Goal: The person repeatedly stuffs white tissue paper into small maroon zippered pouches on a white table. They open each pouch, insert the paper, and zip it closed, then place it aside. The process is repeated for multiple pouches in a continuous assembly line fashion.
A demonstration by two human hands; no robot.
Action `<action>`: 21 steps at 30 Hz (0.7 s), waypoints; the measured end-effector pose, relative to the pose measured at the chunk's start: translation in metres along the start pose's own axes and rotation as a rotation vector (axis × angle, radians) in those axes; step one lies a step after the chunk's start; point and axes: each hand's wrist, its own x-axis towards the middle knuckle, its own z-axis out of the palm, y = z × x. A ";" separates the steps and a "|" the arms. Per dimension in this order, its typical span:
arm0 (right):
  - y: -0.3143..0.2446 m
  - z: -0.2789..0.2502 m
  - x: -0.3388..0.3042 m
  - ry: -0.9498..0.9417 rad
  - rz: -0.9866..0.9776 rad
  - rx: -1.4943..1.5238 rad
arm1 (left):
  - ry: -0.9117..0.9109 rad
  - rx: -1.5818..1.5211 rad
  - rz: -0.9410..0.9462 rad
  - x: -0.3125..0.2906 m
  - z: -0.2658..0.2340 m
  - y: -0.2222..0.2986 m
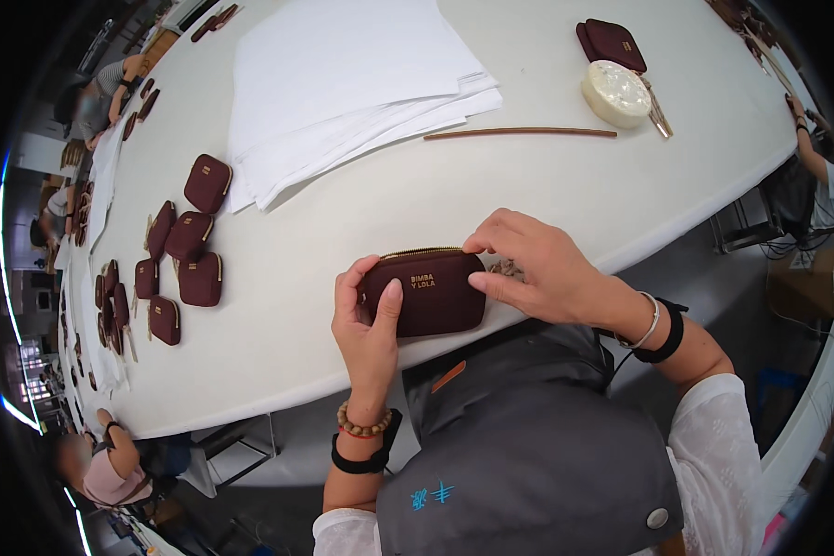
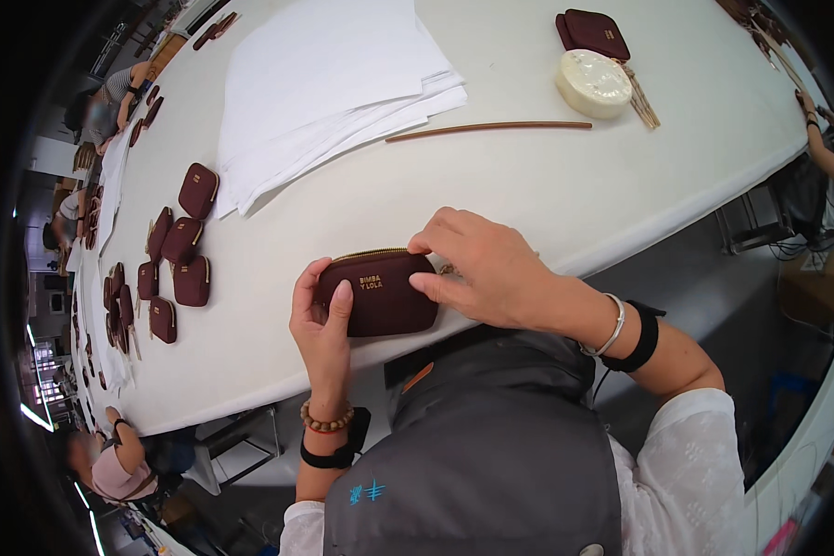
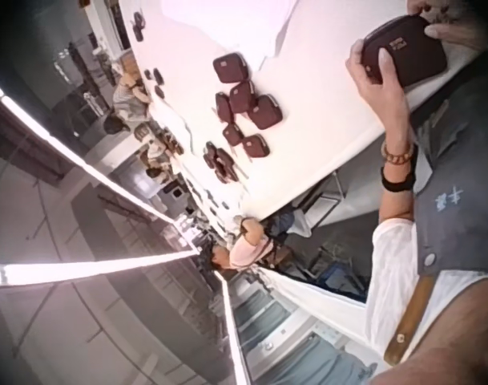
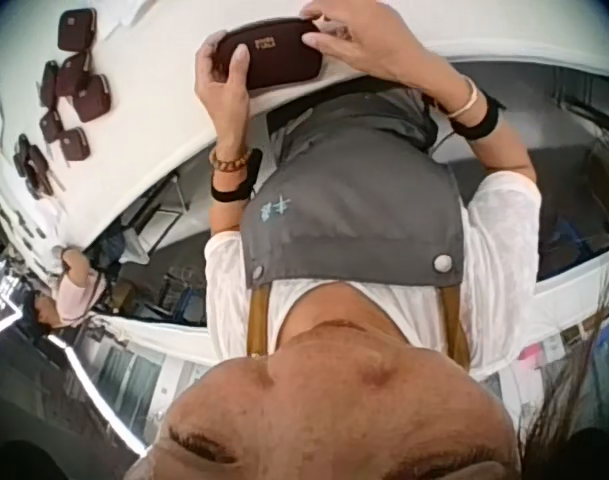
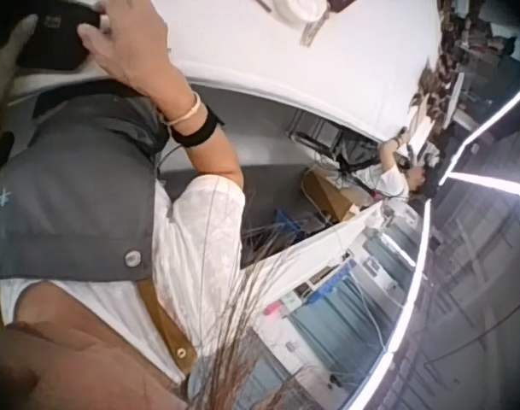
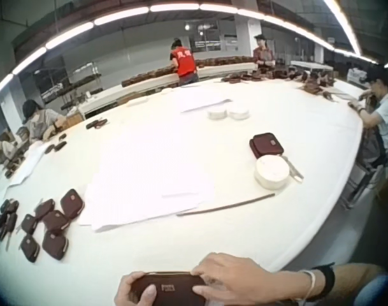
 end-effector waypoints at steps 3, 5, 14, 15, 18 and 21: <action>0.002 0.010 -0.005 -0.028 0.030 0.015 | -0.130 0.240 -0.006 -0.001 -0.013 0.005; 0.002 0.015 -0.006 -0.064 0.077 0.064 | -0.208 0.524 0.151 0.003 -0.017 0.022; -0.001 0.018 -0.001 -0.078 0.169 0.351 | -0.442 0.835 0.264 0.018 0.005 0.050; -0.001 0.016 -0.002 -0.086 0.126 0.310 | -0.437 0.828 0.261 0.017 0.006 0.049; -0.001 0.012 -0.007 -0.066 -0.054 0.211 | -0.400 0.808 0.391 0.006 0.006 0.046; 0.006 0.013 -0.016 0.003 -0.282 0.158 | -0.376 0.722 0.537 -0.001 0.007 0.043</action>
